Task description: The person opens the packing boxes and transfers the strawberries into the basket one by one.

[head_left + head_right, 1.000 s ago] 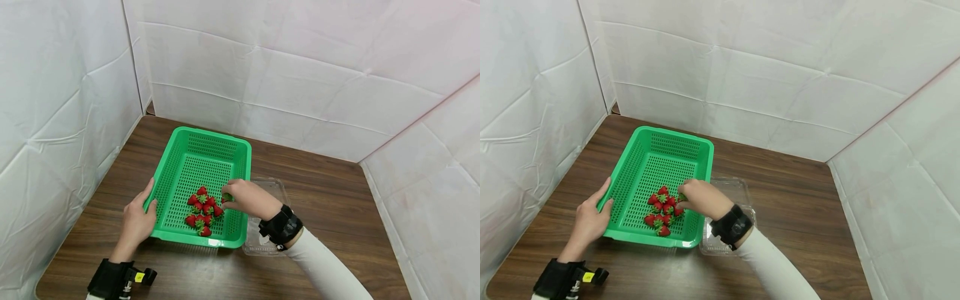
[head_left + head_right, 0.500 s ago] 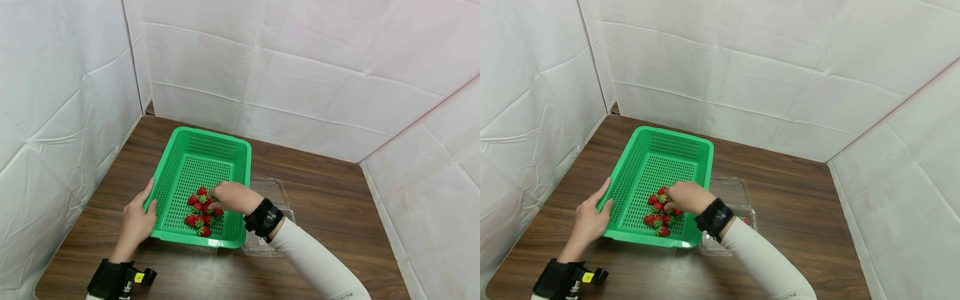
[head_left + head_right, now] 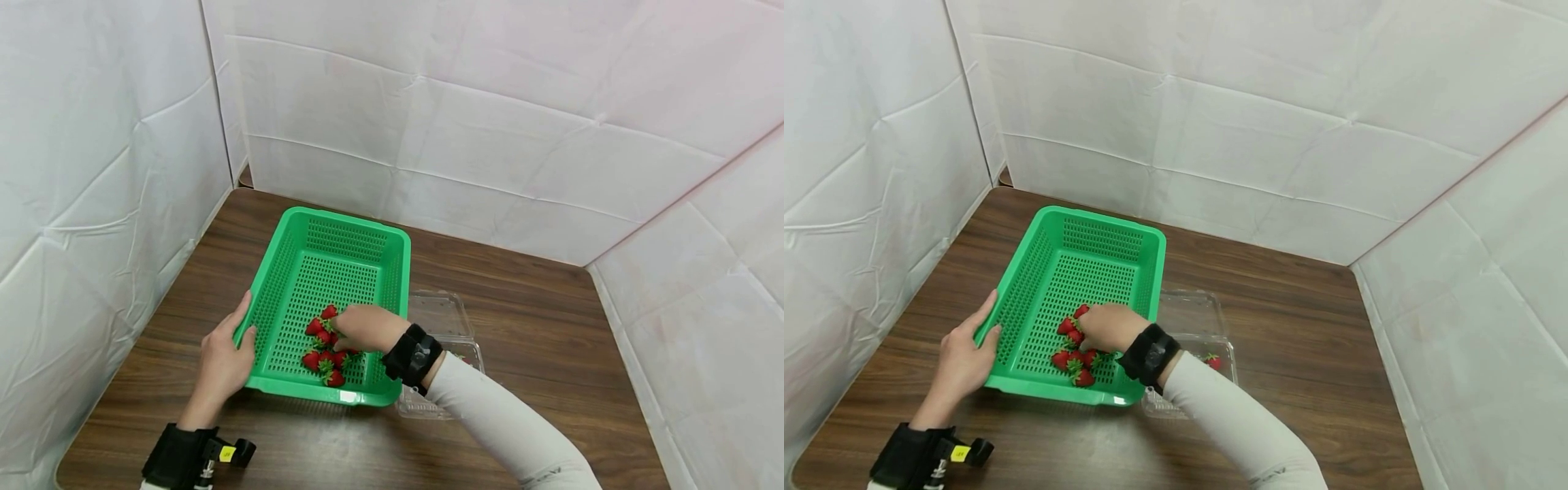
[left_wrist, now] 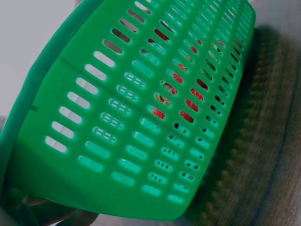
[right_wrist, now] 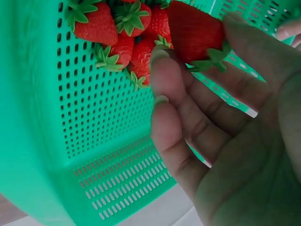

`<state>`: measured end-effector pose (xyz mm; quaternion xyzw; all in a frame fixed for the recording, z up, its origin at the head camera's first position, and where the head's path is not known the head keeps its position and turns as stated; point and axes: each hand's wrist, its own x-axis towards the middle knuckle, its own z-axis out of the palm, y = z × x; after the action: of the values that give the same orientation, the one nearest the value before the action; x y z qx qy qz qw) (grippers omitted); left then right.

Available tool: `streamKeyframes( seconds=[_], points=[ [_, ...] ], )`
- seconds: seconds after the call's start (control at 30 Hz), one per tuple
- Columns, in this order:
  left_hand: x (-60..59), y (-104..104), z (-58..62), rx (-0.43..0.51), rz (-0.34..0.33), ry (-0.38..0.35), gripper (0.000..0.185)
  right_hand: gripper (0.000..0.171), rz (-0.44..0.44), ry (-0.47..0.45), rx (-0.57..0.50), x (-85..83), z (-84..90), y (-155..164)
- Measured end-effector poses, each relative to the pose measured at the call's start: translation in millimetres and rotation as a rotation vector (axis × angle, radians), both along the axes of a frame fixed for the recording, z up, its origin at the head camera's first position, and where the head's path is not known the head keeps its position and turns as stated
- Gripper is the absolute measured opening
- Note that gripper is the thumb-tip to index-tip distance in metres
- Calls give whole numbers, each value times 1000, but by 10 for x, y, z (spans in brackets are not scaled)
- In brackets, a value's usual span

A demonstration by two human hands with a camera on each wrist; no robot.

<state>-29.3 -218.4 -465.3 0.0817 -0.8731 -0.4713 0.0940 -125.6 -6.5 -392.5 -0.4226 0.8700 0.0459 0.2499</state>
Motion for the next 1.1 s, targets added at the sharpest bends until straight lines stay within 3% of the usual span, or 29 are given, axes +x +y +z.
streamKeyframes(
  seconds=[0.1, 0.6, 0.87, 1.1],
  points=[
    [-5, 5, -3, 1, 1, 6, 61, 10, 31, 18, 26, 5, -29, -17],
    [-4, 7, -13, -3, 0, 25, 61, 16, 66, 94, 0, 52, -83, -4],
    [-4, 3, -10, 3, -3, 14, 61, 26, 65, 115, -104, 123, 60, 95],
    [-8, 4, -10, 6, -1, 4, 62, 22, 24, 138, -196, 191, 270, 260]
  ],
)
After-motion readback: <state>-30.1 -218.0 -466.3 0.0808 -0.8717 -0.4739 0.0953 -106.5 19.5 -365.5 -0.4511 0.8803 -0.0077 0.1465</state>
